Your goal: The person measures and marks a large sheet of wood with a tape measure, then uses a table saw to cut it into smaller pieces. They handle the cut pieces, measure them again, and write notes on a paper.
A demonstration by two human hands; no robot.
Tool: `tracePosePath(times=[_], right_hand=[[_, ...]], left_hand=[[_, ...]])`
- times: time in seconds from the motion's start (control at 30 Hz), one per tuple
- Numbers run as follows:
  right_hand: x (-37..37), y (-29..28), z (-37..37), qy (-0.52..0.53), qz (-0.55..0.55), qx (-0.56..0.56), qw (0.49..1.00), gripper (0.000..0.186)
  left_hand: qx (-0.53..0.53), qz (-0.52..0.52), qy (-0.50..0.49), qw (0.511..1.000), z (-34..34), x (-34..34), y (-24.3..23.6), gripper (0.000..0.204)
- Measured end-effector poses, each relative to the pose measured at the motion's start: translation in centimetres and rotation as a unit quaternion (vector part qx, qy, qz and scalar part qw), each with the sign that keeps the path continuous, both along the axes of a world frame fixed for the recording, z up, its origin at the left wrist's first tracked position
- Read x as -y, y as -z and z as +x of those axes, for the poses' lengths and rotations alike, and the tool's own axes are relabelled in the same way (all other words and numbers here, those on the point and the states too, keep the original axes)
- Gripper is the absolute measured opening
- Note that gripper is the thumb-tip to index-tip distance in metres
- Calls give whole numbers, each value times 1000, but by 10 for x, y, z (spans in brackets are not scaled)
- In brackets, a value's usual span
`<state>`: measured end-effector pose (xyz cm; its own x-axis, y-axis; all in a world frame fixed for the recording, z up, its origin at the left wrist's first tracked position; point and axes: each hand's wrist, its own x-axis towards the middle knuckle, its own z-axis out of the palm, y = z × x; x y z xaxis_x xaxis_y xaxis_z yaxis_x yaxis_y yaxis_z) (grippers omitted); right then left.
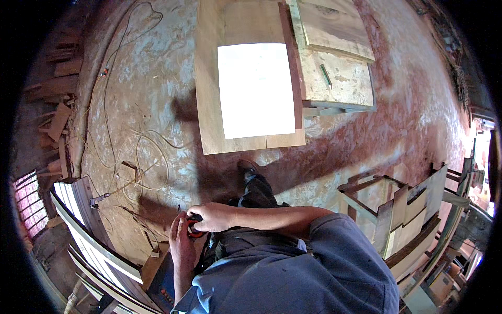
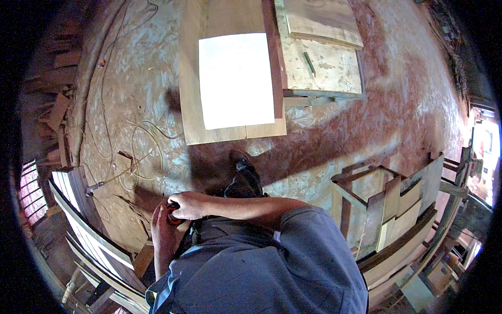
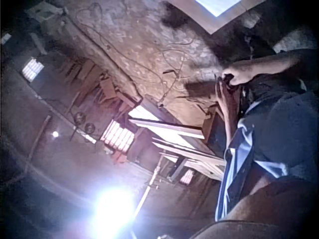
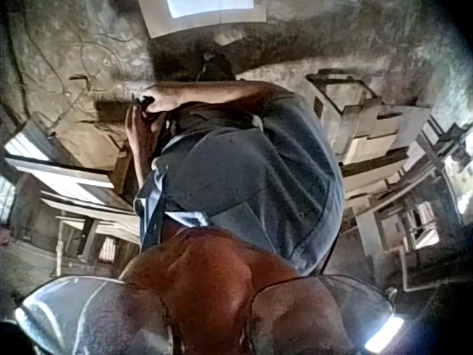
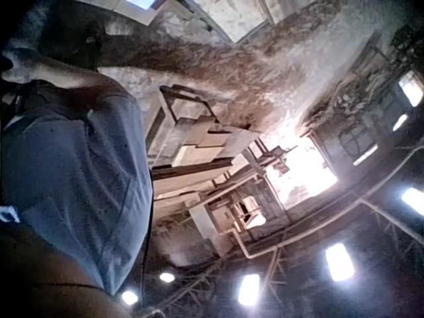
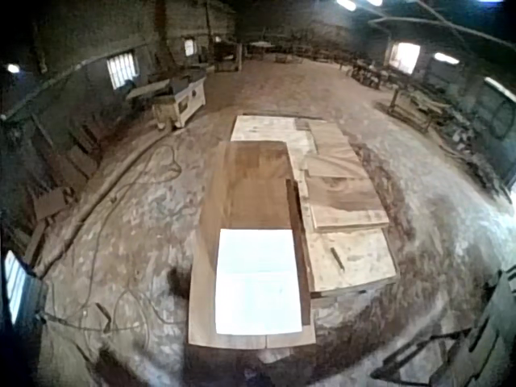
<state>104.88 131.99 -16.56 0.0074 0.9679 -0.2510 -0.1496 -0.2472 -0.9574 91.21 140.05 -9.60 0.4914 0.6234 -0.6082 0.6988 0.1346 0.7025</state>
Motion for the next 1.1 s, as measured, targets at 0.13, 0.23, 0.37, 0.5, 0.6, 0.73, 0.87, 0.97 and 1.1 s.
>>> tracePosePath(times=[0.13, 0.23, 0.37, 0.5, 0.6, 0.73, 0.87, 0.97, 1.1], right_hand=[[-1, 7, -2, 1, -9, 19, 1000, 45], [-3, 9, -2, -12, -22, 15, 1000, 44], [-2, 7, -1, -13, -11, 16, 1000, 44], [-1, 7, 0, -12, -21, 25, 999, 44], [0, 8, 0, -17, -27, 23, 999, 45], [-1, 11, -4, -9, -17, 24, 1000, 45], [-1, 12, -7, -22, -34, 26, 999, 45], [-1, 9, -6, -15, -14, 27, 999, 45], [-2, 6, -2, -31, -29, 25, 999, 46]], left_hand=[[-80, 198, 241, 947, 3, 1, -7, 29], [-102, 160, 197, 962, 2, -3, 2, 33], [-54, 78, 105, 990, 1, -3, 6, 35], [-5, 23, 42, 999, 6, -1, -1, 38], [-2, 1, -4, 1000, 10, 1, -2, 39], [-4, -31, -51, 998, 6, 1, 6, 38], [2, -60, -74, 995, 0, 1, 11, 38], [18, -55, -74, 996, -1, 2, 11, 38], [49, -170, -200, 964, 1, 2, 10, 37]])
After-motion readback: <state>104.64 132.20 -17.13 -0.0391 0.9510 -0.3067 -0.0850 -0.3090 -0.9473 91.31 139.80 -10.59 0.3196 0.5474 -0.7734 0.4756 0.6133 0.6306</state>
